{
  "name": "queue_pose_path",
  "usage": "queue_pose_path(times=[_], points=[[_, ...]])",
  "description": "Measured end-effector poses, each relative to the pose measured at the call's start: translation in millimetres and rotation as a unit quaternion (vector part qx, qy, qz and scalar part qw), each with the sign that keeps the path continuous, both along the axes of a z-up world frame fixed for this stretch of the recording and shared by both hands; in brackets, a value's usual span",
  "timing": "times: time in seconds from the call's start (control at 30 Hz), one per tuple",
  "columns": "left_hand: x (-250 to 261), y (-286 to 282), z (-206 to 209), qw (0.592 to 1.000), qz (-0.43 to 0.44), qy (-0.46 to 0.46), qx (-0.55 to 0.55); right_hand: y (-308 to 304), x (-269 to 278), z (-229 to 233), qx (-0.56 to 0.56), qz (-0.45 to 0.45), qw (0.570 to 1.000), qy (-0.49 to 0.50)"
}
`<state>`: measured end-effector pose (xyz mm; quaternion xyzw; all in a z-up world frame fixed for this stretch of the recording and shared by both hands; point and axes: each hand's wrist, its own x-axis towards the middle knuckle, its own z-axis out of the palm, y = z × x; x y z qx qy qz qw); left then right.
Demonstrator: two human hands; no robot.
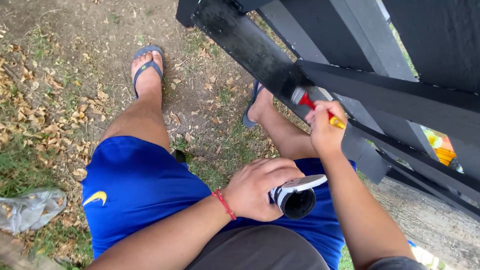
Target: Painting a wooden bench with black paint using a brush.
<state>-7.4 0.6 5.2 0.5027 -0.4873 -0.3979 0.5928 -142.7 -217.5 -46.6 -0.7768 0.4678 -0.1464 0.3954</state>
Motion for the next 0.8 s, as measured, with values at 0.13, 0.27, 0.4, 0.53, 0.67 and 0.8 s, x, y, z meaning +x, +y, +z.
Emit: queue_pose_path(times=[0.13,0.27,0.4,0.53,0.67,0.8], points=[[-23.2,-1.3,-16.7,0.996,0.076,0.028,-0.037,-4.5,7.2,-43.0,-0.066,0.017,0.996,-0.056],[-17.4,-3.4,-17.7,0.997,0.070,0.019,-0.039,-21.8,-26.0,-25.3,-0.112,0.084,0.988,0.067],[-19.1,-3.9,-13.6,0.997,0.070,0.028,-0.034,-18.5,-25.3,-1.2,-0.122,0.122,0.980,0.101],[-23.7,-4.2,-16.9,0.996,0.086,0.016,-0.034,-7.3,-26.4,-44.5,-0.196,0.292,0.902,0.252],[-16.4,-5.7,-17.9,0.996,0.078,0.008,-0.033,-4.7,-18.4,-21.5,-0.188,0.372,0.898,0.142],[-21.7,-5.4,-14.9,0.996,0.073,0.025,-0.037,-3.9,-16.8,-3.6,-0.192,0.243,0.947,0.078]])
